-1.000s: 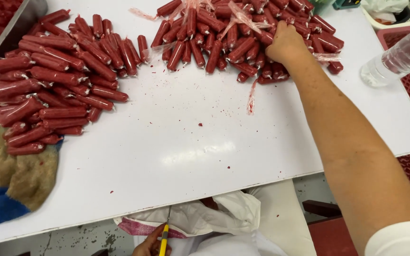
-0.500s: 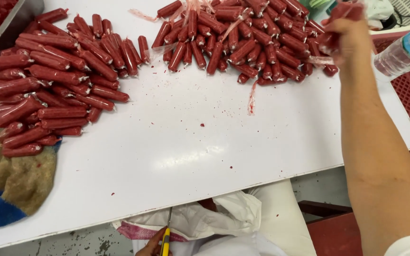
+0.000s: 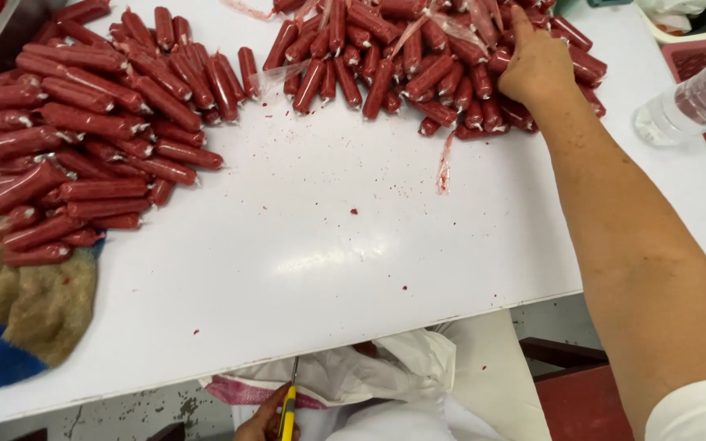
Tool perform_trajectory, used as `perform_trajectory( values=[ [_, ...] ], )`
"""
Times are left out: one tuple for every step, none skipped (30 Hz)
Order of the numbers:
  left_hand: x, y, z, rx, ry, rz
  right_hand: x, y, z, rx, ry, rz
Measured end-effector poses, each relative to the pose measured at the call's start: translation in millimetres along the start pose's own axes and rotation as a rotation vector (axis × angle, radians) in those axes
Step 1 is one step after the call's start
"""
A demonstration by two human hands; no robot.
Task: The person is bagging sausages by picking them up from a pile and placing them into a plastic bag, using scissors to cut the plastic casing as needed.
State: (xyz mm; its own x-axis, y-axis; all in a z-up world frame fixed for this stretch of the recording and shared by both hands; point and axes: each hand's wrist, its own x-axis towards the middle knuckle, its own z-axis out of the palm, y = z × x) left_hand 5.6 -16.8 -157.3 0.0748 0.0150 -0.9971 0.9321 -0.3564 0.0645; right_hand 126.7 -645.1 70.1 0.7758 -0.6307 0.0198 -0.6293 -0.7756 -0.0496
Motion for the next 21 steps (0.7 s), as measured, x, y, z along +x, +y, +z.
perform_trajectory(
  values=[
    [-20, -9, -2, 0.102, -0.033, 0.285, -4, -3, 0, -0.039, 0.007, 0.018],
    [-3, -8, -12, 0.096, -0.028, 0.280, -9, 3, -3, -0.036, 0.001, 0.011],
    [11, -21, -22, 0.301, -0.078, 0.499, -18, 10, -1, 0.049, 0.023, 0.013],
    [26, -34, -33, 0.506, -0.130, 0.716, -26, 16, 2, 0.135, 0.044, 0.018],
    [1, -32, -26, 0.479, -0.122, 0.683, -49, 31, 3, 0.131, 0.009, -0.007],
    [-23, -28, -21, 0.453, -0.104, 0.695, -71, 46, 3, 0.412, 0.022, -0.050],
    [-44, -19, -15, 0.425, -0.082, 0.715, -87, 61, 0, 0.700, 0.037, -0.087],
    [-52, -24, -15, 0.396, -0.070, 0.689, -119, 97, 25, 0.699, 0.001, -0.108],
    [-58, -24, -14, 0.301, -0.105, 0.659, -146, 127, 46, 1.010, -0.078, -0.224],
    [-65, -23, -15, 0.205, -0.140, 0.631, -175, 156, 64, 1.319, -0.170, -0.335],
    [-72, -27, -15, 0.177, -0.129, 0.610, -211, 107, 51, 1.318, -0.208, -0.344],
    [-80, -30, -16, 0.101, -0.154, 0.620, -263, 63, 34, 1.263, -0.467, -0.322],
    [-88, -33, -20, 0.031, -0.175, 0.634, -331, 31, 11, 1.198, -0.716, -0.289],
    [-92, -43, -27, 0.010, -0.161, 0.616, -348, 1, 34, 1.195, -0.748, -0.296],
    [-94, -49, -35, 0.031, -0.208, 0.701, -365, -30, 58, 1.092, -0.847, -0.247],
    [-97, -56, -42, 0.054, -0.254, 0.787, -384, -59, 81, 0.984, -0.942, -0.199],
    [-111, -61, -46, 0.042, -0.240, 0.783, -381, -79, 100, 0.983, -0.957, -0.212],
    [-125, -66, -49, 0.038, -0.266, 0.837, -379, -99, 119, 0.835, -0.951, -0.257],
    [-140, -69, -54, 0.045, -0.296, 0.890, -380, -120, 137, 0.693, -0.938, -0.292],
    [-146, -81, -52, 0.043, -0.285, 0.883, -377, -125, 161, 0.698, -0.948, -0.297],
    [-150, -88, -49, -0.020, -0.402, 0.894, -371, -130, 183, 0.792, -0.926, -0.126]
  ],
)
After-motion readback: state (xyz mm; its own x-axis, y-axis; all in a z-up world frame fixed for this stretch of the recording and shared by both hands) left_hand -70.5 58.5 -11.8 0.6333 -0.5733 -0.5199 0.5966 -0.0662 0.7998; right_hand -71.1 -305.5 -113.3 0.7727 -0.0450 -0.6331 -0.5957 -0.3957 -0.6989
